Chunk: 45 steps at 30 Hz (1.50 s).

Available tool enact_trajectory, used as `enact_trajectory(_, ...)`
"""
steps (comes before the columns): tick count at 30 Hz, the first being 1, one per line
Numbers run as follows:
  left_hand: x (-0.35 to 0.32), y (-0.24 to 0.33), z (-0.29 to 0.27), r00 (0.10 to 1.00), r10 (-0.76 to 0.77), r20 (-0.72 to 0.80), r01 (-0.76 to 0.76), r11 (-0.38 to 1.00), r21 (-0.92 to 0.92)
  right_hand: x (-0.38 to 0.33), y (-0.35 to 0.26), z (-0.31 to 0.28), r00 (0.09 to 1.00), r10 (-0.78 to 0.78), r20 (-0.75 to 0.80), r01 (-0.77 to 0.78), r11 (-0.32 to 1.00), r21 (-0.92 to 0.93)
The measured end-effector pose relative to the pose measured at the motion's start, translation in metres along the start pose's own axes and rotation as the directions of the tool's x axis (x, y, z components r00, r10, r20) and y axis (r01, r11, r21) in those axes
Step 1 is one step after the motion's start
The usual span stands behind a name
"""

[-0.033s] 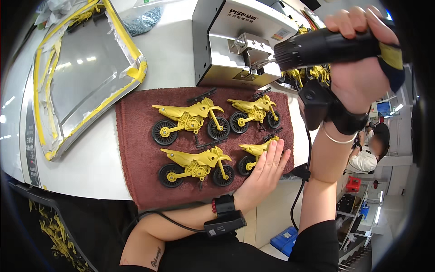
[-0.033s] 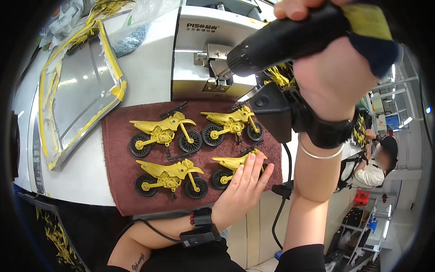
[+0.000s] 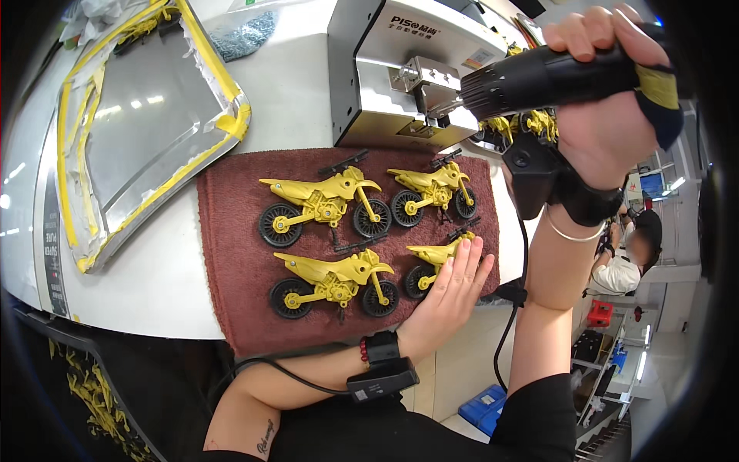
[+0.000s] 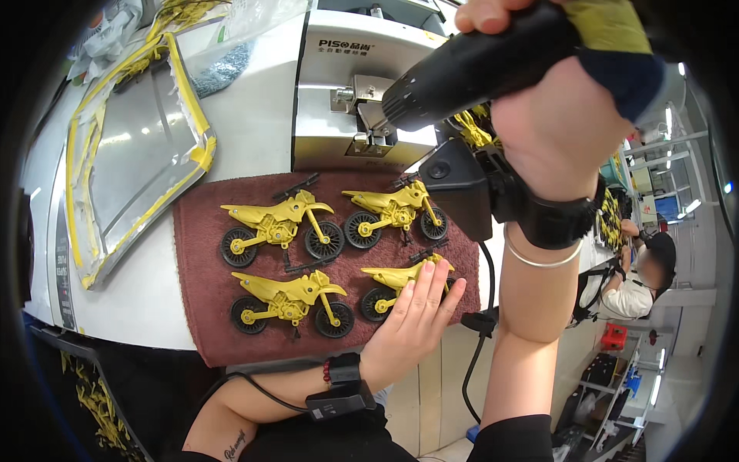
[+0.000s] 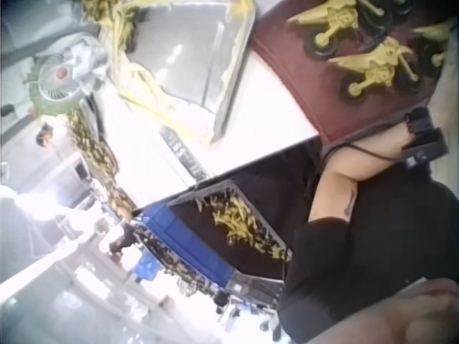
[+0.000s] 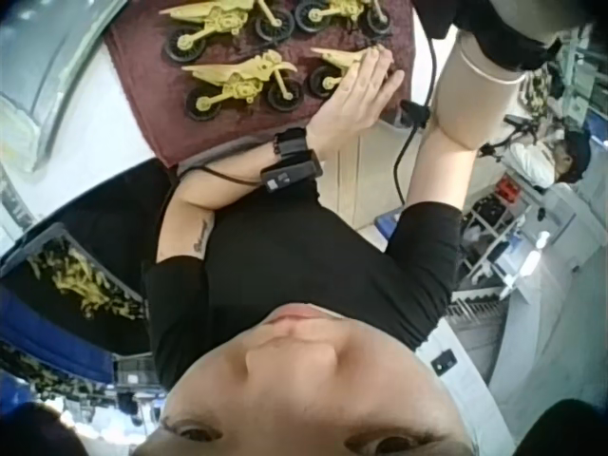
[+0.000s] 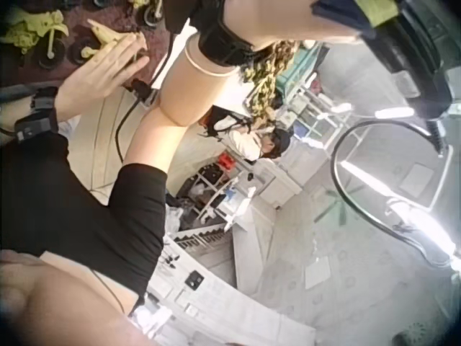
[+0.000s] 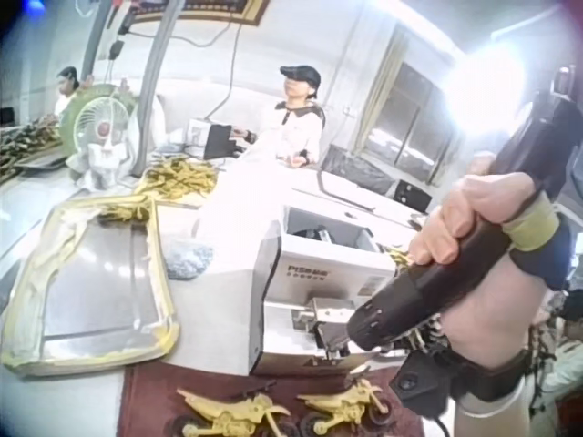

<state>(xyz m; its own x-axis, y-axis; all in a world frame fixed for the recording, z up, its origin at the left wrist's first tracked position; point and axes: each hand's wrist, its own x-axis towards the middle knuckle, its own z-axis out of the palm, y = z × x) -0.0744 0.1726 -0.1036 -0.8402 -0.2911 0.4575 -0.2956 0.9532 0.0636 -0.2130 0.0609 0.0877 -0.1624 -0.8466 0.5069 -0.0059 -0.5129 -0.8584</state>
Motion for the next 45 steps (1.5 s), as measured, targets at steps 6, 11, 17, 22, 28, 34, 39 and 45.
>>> enact_trajectory(6,-0.001,-0.003,0.002,1.0,-0.023,-0.002,0.023,1.0,0.021,-0.004,0.024,0.024,0.95,-0.089,-0.3,0.099,0.995,0.018)
enact_trajectory(11,-0.003,-0.004,0.002,1.0,-0.014,-0.001,0.014,0.999,0.036,-0.032,0.016,0.014,1.0,0.001,0.001,-0.001,1.0,-0.022)
enact_trajectory(17,-0.012,0.0,0.011,1.0,0.002,0.02,0.001,0.992,-0.128,-0.098,0.002,0.036,0.998,0.036,-0.052,-0.037,0.999,-0.019)
enact_trajectory(22,-0.006,0.005,0.005,0.999,-0.012,0.042,0.018,0.989,-0.145,-0.119,-0.002,0.038,0.991,0.0,-0.133,-0.011,0.997,-0.08)
enact_trajectory(28,-0.009,0.005,0.008,0.997,-0.046,-0.062,0.033,0.98,-0.195,-0.122,0.006,0.039,0.976,0.092,-0.196,-0.103,0.993,-0.049)
enact_trajectory(34,-0.004,0.002,0.004,0.994,-0.089,-0.065,0.061,0.932,-0.357,-0.117,0.016,0.041,0.992,0.072,-0.101,-0.083,0.991,-0.108)
enact_trajectory(39,-0.007,0.0,0.006,0.944,-0.229,0.239,0.278,0.155,-0.948,-0.117,0.016,0.044,0.987,0.066,-0.147,-0.081,0.992,-0.095)
enact_trajectory(45,0.0,0.002,0.0,0.997,-0.056,0.055,0.061,0.995,-0.083,-0.143,-0.017,0.029,0.877,-0.29,-0.384,0.347,0.934,0.086)
